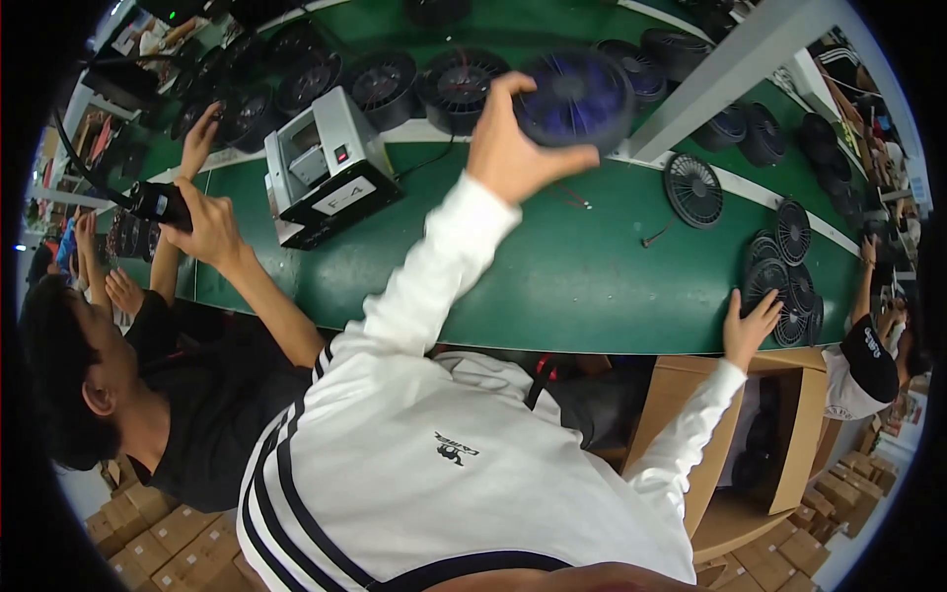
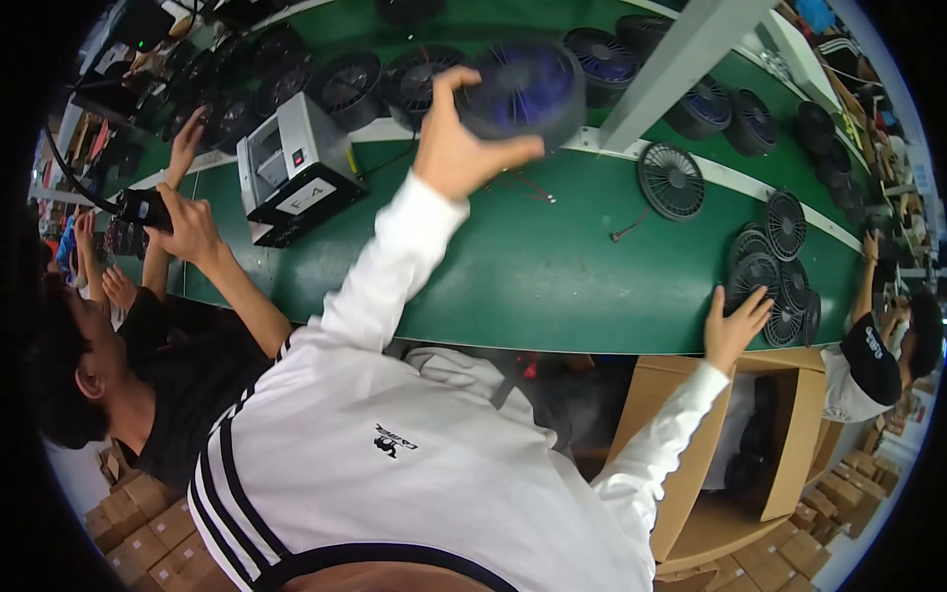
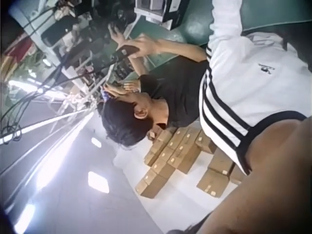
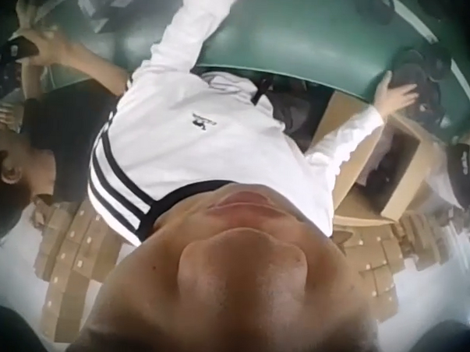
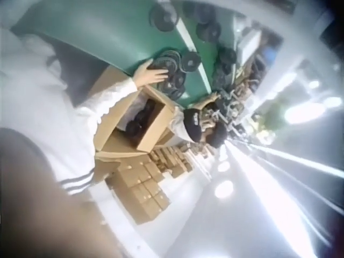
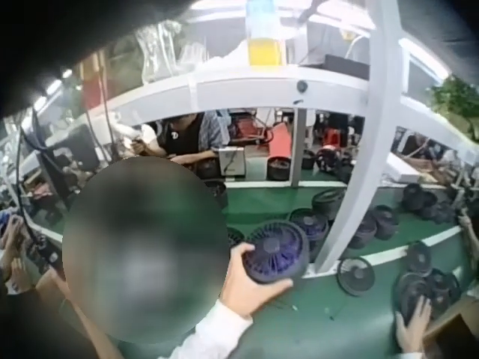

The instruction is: Manually assemble electric fans by placing motors and blades into plastic housings on an assembly line.

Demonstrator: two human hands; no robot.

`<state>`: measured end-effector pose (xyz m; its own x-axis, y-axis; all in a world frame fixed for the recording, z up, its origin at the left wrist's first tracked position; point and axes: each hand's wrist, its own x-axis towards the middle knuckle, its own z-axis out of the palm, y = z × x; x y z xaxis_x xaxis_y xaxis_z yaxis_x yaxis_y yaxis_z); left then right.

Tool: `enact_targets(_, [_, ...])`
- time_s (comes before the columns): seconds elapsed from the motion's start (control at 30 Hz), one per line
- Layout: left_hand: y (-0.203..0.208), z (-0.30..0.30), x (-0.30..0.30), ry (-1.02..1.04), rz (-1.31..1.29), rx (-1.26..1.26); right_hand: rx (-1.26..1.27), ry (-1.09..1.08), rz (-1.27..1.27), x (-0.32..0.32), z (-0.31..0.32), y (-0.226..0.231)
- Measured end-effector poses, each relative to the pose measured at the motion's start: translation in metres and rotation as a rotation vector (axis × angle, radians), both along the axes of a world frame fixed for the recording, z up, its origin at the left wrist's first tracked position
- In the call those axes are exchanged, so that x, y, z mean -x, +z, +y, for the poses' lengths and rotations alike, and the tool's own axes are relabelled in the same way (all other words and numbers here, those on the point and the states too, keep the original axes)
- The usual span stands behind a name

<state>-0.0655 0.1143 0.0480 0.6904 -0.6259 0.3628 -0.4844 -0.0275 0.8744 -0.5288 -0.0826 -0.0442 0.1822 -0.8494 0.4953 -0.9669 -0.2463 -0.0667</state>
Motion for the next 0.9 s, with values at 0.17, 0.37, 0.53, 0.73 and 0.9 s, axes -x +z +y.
enact_targets(0.17, [-0.018, -0.112, -0.1, 0.292, -0.287, -0.133, 0.045, 0.053, -0.025, -0.052, 0.074, 0.016])
enact_targets(0.37, [-0.038, -0.079, -0.082, 0.444, -1.074, -0.555, -0.221, 0.096, -0.206, -0.088, 0.131, 0.032])
enact_targets(0.53, [-0.06, -0.024, -0.087, 0.157, -0.754, -0.576, -0.149, 0.303, -0.334, -0.125, 0.146, 0.038])
enact_targets(0.73, [-0.029, 0.022, -0.056, 0.032, -0.395, -0.195, -0.339, 0.738, -0.216, -0.1, 0.155, 0.029])
enact_targets(0.9, [-0.014, 0.099, 0.015, -0.156, 0.437, 0.226, -0.478, 0.872, -0.402, -0.094, 0.155, 0.042])
